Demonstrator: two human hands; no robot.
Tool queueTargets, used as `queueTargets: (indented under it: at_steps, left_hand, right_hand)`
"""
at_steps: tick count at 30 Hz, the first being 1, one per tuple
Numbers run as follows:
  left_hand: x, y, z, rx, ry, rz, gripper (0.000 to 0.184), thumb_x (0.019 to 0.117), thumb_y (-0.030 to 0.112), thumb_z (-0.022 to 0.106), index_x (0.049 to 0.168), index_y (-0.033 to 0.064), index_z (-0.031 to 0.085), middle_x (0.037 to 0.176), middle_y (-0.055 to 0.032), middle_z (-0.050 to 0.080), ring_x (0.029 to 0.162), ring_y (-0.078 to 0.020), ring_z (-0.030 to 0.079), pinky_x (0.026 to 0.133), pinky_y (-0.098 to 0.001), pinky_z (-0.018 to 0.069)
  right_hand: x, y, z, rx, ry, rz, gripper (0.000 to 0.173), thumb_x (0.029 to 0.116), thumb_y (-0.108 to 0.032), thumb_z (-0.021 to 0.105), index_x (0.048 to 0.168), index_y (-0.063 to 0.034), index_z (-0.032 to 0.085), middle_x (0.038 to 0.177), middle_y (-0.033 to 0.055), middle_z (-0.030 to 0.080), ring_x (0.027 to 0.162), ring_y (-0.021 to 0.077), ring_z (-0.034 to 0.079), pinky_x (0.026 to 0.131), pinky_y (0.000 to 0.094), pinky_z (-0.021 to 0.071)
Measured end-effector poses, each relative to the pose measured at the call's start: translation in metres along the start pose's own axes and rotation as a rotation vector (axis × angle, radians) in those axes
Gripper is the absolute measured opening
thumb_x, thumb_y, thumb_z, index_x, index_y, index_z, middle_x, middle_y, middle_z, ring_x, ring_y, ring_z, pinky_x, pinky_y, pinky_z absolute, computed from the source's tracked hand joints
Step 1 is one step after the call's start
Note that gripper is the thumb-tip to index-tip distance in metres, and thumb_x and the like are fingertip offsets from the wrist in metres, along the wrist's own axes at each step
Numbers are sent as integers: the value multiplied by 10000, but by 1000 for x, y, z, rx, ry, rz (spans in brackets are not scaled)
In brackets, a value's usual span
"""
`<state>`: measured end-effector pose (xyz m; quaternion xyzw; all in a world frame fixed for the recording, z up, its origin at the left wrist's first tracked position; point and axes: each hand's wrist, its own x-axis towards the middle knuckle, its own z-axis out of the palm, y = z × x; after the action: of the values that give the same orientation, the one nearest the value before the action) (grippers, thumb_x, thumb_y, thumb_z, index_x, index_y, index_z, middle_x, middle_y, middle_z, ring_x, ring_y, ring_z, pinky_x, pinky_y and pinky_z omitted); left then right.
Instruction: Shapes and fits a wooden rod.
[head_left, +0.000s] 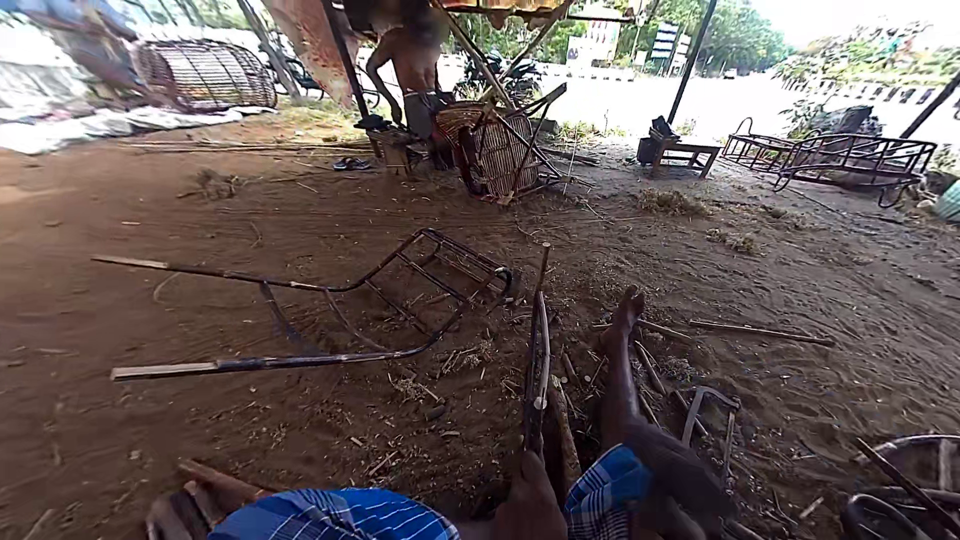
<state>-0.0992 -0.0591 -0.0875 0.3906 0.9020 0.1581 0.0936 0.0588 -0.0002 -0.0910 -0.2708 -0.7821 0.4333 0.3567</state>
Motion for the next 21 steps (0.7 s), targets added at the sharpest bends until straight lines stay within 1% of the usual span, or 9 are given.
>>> queueTargets:
  at_steps: [3,6,9,11,13,16,18,19,21]
  left_hand:
    - [-2,-3,2,-1,-53,-26,320,1058,142,459,1306,-29,566,1038,-204,718,761,-340,748,676,-472,621]
    - [4,-3,3,26,-10,-26,307,1046,131,480,1294,-19,583,1041,-200,711,726,-325,745,641,-464,621]
    - [2,0,6,31,1,-24,312,1033,119,507,1298,-21,595,1069,-203,712,727,-323,747,636,-462,621]
    - [1,1,5,34,-47,-33,341,1044,130,490,1339,-27,559,1097,-212,706,767,-337,746,677,-466,618]
    - [0,1,6,51,-88,-52,340,1053,136,470,1347,-21,536,1128,-209,700,788,-337,750,697,-465,621]
    - [0,2,9,79,-65,-50,342,1034,115,494,1341,-19,564,1143,-214,700,759,-326,751,667,-461,624]
    - [-1,3,11,82,-59,-44,334,1033,115,498,1332,-12,571,1117,-205,703,740,-319,748,647,-447,621]
    - [0,4,9,82,-76,-50,334,1043,123,483,1340,-6,562,1111,-201,702,755,-319,748,660,-447,620]
    - [-1,6,6,85,-157,-78,369,1065,141,439,1394,-6,516,1148,-201,694,847,-332,751,742,-461,623]
  right_hand:
    - [10,22,-5,29,-210,509,483,1068,-496,417,987,-69,627,647,46,507,525,194,503,512,411,458]
    - [11,-20,-19,296,14,211,446,1078,-526,413,916,-141,569,614,-69,444,468,51,420,419,260,399]
    - [-3,3,-1,210,96,-80,454,1072,-552,392,954,-168,603,633,-53,478,510,56,471,470,263,431]
    - [-3,27,0,-71,-174,297,514,1074,-525,409,975,-77,639,659,68,545,567,207,558,551,421,488]
    - [10,29,-8,-55,-255,596,536,1055,-556,404,986,-75,631,672,58,533,563,213,539,551,436,479]
    - [4,-14,-17,185,-9,220,497,1068,-555,416,927,-112,593,611,-32,464,467,85,448,422,289,421]
    - [-5,-7,-6,199,100,-19,487,1057,-600,391,937,-171,587,629,-55,471,497,48,462,451,261,428]
    - [-10,12,1,135,77,-9,477,1057,-594,398,949,-175,598,628,-39,473,499,75,474,464,287,440]
    - [-6,39,-2,-62,-152,363,509,1050,-570,431,939,-116,634,644,49,521,550,207,535,538,433,467]
